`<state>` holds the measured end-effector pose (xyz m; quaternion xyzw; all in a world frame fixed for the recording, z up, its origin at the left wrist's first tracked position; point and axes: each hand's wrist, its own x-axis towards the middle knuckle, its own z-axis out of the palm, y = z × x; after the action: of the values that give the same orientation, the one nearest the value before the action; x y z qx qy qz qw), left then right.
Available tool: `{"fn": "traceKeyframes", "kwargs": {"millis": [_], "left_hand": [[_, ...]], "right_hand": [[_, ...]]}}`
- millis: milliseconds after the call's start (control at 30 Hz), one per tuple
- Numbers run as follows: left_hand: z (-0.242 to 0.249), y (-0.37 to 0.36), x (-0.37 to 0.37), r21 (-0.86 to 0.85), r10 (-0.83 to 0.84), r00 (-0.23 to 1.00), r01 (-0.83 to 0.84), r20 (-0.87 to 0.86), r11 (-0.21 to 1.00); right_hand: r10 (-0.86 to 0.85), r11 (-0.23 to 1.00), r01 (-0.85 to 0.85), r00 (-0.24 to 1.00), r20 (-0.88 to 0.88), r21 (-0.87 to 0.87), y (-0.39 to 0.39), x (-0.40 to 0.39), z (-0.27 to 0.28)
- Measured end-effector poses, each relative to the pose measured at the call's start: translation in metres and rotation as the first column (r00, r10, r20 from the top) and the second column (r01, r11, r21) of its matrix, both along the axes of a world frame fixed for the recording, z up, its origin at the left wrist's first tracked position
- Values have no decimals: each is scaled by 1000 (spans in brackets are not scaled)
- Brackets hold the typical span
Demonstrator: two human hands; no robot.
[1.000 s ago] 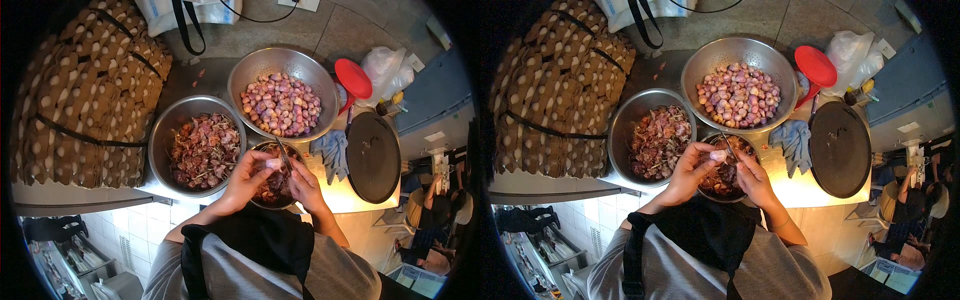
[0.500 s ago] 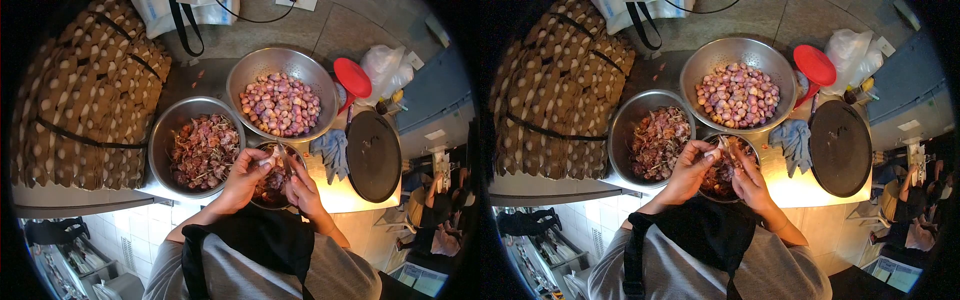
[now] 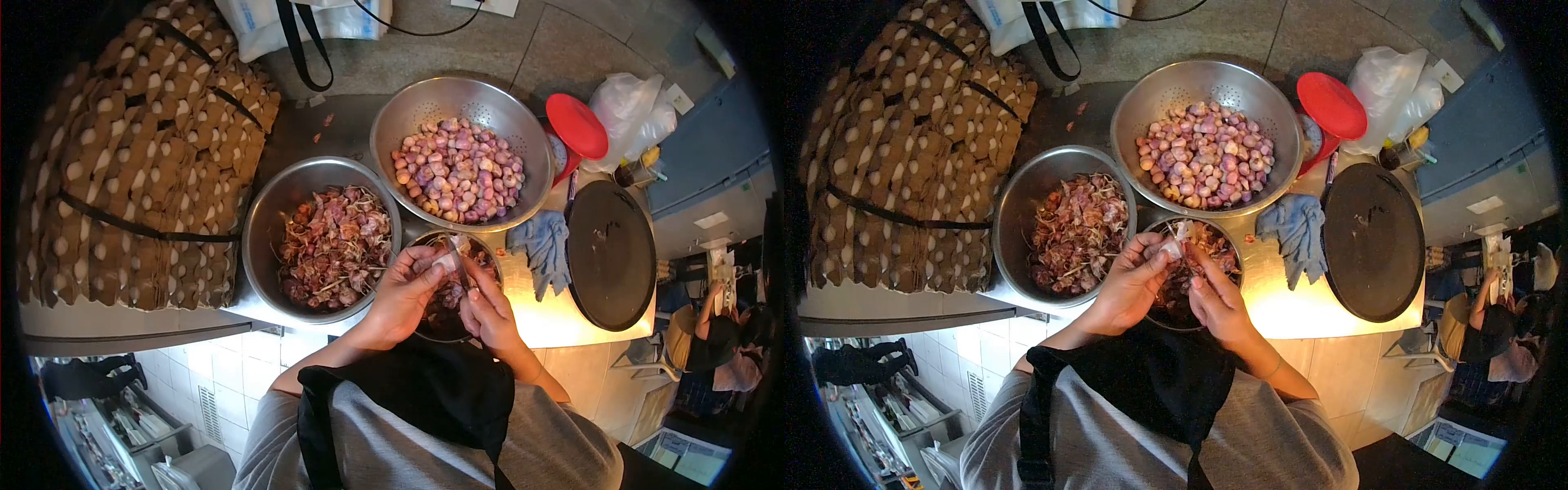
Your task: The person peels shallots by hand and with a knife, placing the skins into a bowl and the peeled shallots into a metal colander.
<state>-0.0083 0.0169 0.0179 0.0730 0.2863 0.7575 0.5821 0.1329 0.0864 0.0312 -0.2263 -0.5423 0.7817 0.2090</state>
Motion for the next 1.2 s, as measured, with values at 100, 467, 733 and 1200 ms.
{"fn": "traceKeyframes", "kwargs": {"millis": [100,467,733,1200], "left_hand": [[-3,0,1,-10,10,1000,-10,-28,1000],[-4,-2,1,1,6,997,-5,-72,1000],[4,-1,0,53,-53,999,53,-4,997],[5,-3,0,-37,-8,995,4,-100,999]], "right_hand": [[-39,996,37,999,26,84,-4,-2,-1],[-74,991,77,997,-35,109,-5,-3,-7],[-101,995,101,994,37,-4,9,1,-4],[-54,996,52,998,31,70,7,6,-13]]}}
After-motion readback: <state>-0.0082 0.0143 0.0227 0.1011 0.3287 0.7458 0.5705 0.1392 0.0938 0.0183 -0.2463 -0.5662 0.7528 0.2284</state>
